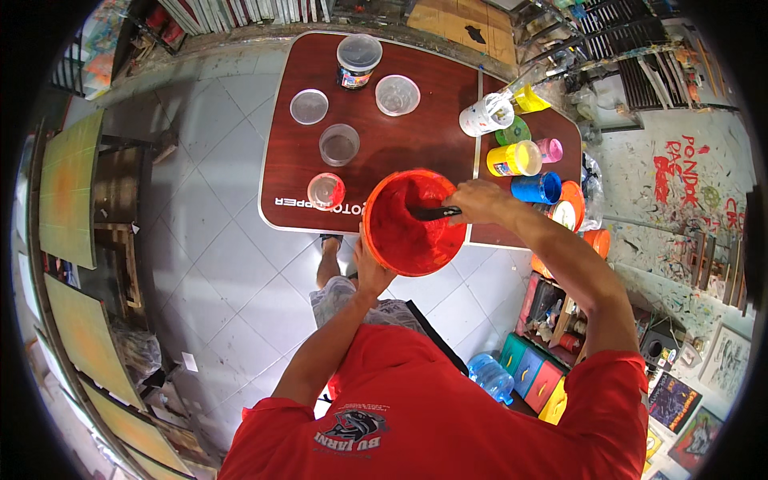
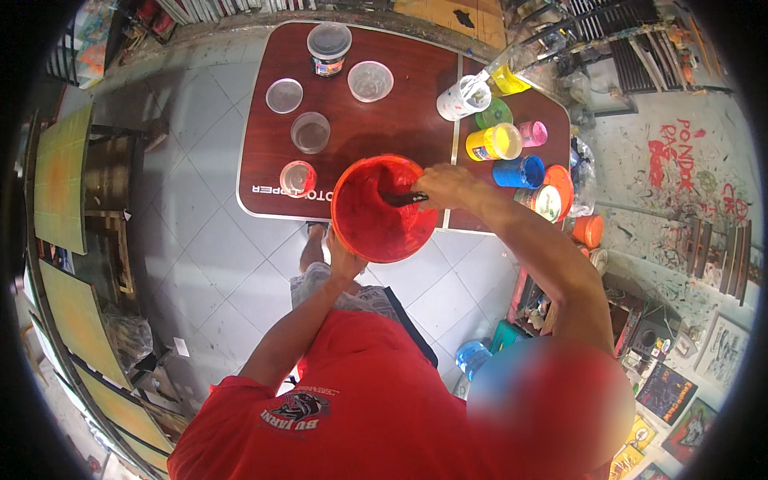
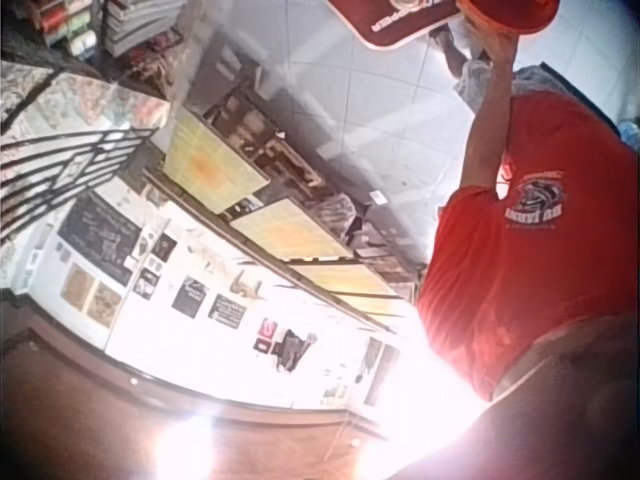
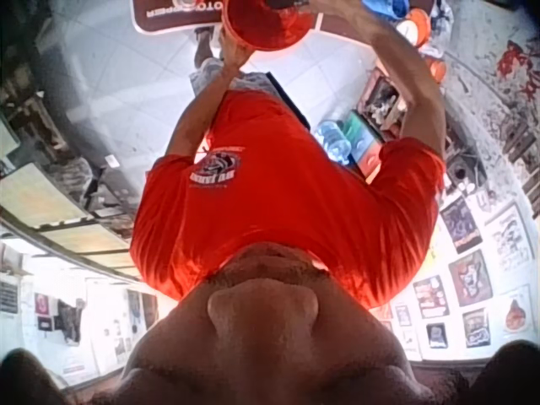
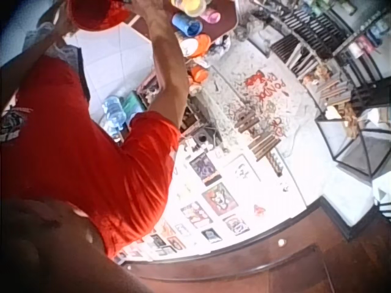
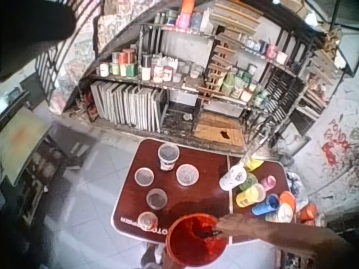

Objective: The person mixes red paint in a bucket using a spatula, periodically wiping the spatula on the edge of the bucket and another container to transfer or clear paint.

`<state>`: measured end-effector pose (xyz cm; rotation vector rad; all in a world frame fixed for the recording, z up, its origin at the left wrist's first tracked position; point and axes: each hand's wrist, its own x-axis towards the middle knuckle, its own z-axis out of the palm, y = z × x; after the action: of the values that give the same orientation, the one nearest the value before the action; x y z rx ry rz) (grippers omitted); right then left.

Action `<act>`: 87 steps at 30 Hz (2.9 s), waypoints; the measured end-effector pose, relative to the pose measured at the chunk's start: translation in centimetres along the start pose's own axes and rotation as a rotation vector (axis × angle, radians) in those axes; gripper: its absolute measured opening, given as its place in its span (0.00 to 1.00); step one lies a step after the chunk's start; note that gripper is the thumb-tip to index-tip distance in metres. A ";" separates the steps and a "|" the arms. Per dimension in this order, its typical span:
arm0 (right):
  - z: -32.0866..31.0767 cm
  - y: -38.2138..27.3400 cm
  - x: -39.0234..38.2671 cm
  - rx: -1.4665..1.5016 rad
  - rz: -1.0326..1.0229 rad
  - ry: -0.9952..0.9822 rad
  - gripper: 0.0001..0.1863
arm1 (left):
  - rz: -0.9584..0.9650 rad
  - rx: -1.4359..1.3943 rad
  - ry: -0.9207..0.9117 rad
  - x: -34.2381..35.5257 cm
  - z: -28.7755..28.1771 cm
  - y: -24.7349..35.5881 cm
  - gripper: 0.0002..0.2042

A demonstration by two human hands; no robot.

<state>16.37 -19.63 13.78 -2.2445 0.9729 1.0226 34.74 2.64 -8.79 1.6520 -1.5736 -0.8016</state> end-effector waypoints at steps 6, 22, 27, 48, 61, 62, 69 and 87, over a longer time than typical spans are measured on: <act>1.1 0.2 -0.4 0.095 0.038 -0.036 0.19 | -0.013 0.021 -0.014 -0.4 0.0 0.1 0.52; 7.6 -1.6 -3.2 0.476 0.024 0.286 0.17 | -0.090 0.035 -0.074 -0.2 -0.4 0.3 0.53; 12.1 -1.3 -5.6 0.634 0.101 0.370 0.17 | -0.072 0.137 -0.149 -0.4 -0.6 0.4 0.56; 22.4 -10.8 -11.3 1.330 0.433 0.822 0.20 | -0.180 0.114 0.314 9.9 -9.0 -5.6 0.56; 21.6 -13.4 -15.6 1.371 0.423 1.015 0.20 | 0.011 -0.034 0.371 10.5 -15.1 1.0 0.41; 21.2 -13.4 -15.9 1.362 0.412 1.039 0.20 | 0.066 -0.023 0.376 10.5 -15.9 1.9 0.41; 18.8 -13.9 -19.2 1.244 0.361 1.139 0.15 | 0.341 -0.158 0.198 10.5 -17.9 10.0 0.41; 13.6 -16.0 -24.5 0.906 0.452 1.337 0.16 | 0.389 -0.050 -0.141 10.8 -16.0 17.2 0.38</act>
<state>11.14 9.34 27.01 -1.6769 1.9413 -0.9229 39.12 -7.13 14.79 1.2185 -1.8797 -0.7529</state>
